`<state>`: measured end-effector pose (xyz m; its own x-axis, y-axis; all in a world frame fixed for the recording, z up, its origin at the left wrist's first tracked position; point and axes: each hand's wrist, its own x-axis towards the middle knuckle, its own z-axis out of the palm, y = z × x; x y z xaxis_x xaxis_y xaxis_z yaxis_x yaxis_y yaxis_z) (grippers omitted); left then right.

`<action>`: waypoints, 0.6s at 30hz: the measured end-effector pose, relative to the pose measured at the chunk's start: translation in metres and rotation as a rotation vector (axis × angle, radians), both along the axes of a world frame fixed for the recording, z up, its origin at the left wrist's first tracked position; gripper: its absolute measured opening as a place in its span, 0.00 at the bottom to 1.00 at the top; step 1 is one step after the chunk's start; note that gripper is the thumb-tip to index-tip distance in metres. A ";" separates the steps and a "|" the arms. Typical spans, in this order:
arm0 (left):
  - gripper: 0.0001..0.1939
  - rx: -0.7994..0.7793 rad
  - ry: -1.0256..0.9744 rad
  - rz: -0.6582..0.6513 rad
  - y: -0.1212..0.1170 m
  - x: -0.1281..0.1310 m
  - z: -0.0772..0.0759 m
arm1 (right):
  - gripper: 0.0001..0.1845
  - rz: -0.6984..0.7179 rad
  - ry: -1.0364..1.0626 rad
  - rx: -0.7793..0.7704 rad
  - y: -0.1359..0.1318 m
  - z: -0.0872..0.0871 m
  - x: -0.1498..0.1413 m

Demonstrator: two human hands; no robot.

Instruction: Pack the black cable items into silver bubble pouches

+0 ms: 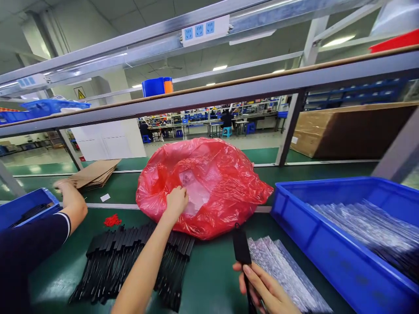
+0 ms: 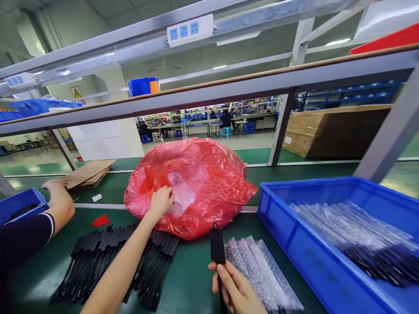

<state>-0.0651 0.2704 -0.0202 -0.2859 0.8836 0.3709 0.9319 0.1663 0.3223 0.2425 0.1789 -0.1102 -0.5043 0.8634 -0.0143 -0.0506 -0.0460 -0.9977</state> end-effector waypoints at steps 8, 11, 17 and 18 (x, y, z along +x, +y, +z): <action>0.05 0.267 -0.158 -0.221 -0.080 0.013 0.041 | 0.43 0.059 0.014 0.040 -0.018 0.023 0.011; 0.09 0.465 -0.070 -0.454 -0.126 0.047 0.013 | 0.39 0.091 0.019 0.045 -0.025 0.028 0.023; 0.08 0.029 0.446 -0.726 -0.177 0.106 -0.119 | 0.35 0.153 0.015 0.007 -0.031 0.031 0.041; 0.11 -0.021 0.421 -0.716 -0.179 0.110 -0.136 | 0.35 0.154 0.017 -0.006 -0.033 0.031 0.042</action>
